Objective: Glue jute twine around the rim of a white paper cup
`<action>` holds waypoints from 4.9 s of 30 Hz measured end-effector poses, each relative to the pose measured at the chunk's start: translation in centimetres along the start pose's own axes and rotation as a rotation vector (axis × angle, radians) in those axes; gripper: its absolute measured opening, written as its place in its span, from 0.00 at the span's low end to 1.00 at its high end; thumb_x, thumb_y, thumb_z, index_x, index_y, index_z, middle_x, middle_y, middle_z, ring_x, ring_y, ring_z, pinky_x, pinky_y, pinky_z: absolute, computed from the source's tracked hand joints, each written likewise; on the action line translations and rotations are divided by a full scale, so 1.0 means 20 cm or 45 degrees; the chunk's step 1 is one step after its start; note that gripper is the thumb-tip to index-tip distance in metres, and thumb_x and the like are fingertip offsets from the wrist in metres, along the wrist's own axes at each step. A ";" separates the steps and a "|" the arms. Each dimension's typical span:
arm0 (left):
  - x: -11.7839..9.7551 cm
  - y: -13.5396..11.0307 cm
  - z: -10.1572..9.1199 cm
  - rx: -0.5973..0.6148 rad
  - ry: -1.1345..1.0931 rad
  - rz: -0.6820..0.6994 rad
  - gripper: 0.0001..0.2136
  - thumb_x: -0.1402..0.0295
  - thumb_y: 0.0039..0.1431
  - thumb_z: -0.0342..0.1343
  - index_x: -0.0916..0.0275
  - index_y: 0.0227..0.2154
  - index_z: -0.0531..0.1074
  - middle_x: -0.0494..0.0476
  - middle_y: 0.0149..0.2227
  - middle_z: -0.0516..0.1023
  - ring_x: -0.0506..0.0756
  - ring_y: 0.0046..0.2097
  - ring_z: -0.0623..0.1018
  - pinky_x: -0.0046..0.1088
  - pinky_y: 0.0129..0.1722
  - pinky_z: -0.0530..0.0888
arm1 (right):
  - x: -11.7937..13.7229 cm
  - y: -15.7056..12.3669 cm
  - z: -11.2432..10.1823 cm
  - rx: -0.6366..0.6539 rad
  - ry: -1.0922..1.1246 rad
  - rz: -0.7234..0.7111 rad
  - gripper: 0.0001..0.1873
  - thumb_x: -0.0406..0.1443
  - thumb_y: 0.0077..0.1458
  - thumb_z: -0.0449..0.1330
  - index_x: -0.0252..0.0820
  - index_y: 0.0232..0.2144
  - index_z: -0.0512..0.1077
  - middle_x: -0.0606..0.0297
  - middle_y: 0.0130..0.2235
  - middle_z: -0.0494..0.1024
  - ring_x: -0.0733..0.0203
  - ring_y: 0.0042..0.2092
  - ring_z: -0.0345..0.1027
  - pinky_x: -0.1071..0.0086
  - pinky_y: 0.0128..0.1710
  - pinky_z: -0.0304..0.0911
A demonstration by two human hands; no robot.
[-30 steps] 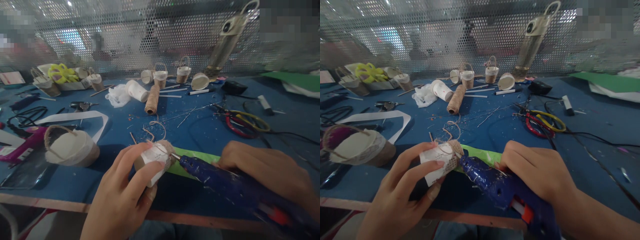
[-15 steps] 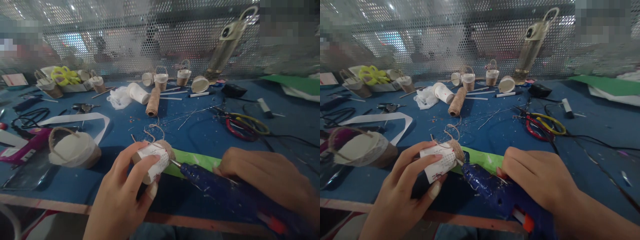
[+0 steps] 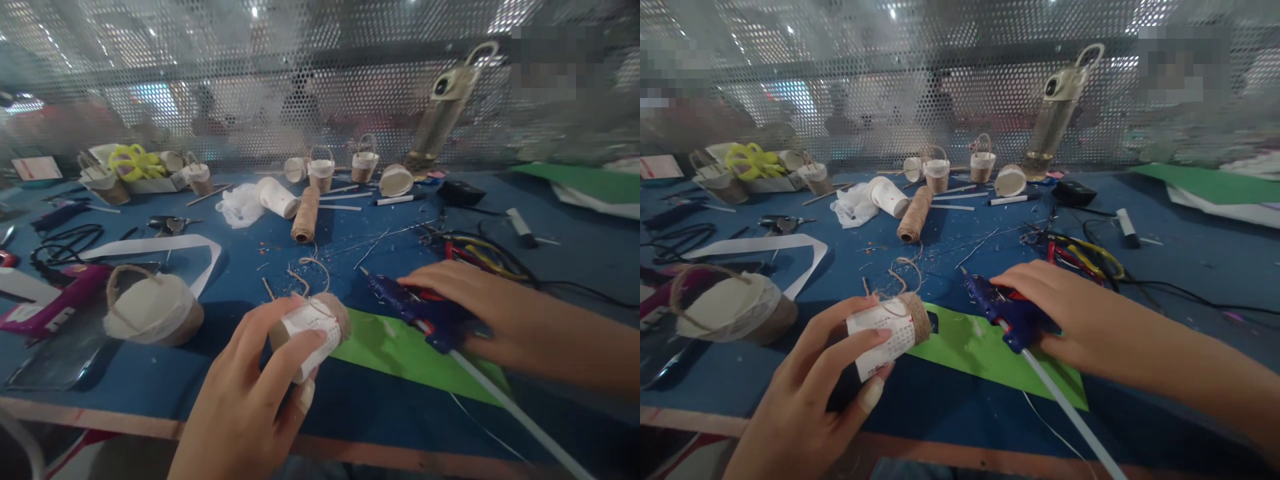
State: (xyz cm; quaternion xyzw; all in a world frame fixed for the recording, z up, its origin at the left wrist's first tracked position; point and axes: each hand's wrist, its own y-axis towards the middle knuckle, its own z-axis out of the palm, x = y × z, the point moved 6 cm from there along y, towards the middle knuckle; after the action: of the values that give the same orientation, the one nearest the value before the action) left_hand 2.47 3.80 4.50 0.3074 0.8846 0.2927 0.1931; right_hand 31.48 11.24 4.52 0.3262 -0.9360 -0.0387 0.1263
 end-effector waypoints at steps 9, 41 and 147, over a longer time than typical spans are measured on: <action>-0.01 0.00 0.01 0.013 -0.014 0.040 0.20 0.82 0.68 0.54 0.57 0.57 0.71 0.61 0.64 0.69 0.59 0.62 0.75 0.38 0.59 0.80 | 0.36 0.12 -0.15 -0.172 0.109 -0.363 0.13 0.41 0.75 0.56 0.49 0.54 0.78 0.59 0.53 0.85 0.53 0.53 0.82 0.61 0.48 0.78; 0.04 -0.04 0.02 0.045 0.006 -0.040 0.20 0.71 0.72 0.58 0.56 0.64 0.67 0.61 0.65 0.72 0.55 0.65 0.76 0.30 0.63 0.78 | 0.45 0.25 -0.03 -0.308 0.833 -0.240 0.07 0.36 0.69 0.68 0.47 0.35 0.79 0.67 0.44 0.86 0.62 0.47 0.80 0.70 0.49 0.72; -0.01 -0.02 0.00 -0.030 -0.071 0.121 0.17 0.71 0.72 0.60 0.61 0.60 0.70 0.63 0.63 0.74 0.55 0.64 0.77 0.29 0.63 0.77 | 0.41 0.31 -0.06 -0.395 0.216 -0.464 0.11 0.34 0.77 0.57 0.39 0.43 0.79 0.59 0.40 0.85 0.55 0.42 0.77 0.62 0.43 0.70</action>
State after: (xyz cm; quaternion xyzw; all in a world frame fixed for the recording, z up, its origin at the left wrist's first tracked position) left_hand 2.54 3.41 4.32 0.3549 0.8598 0.3033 0.2071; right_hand 21.91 11.01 8.34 0.4685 -0.8306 -0.1765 0.2437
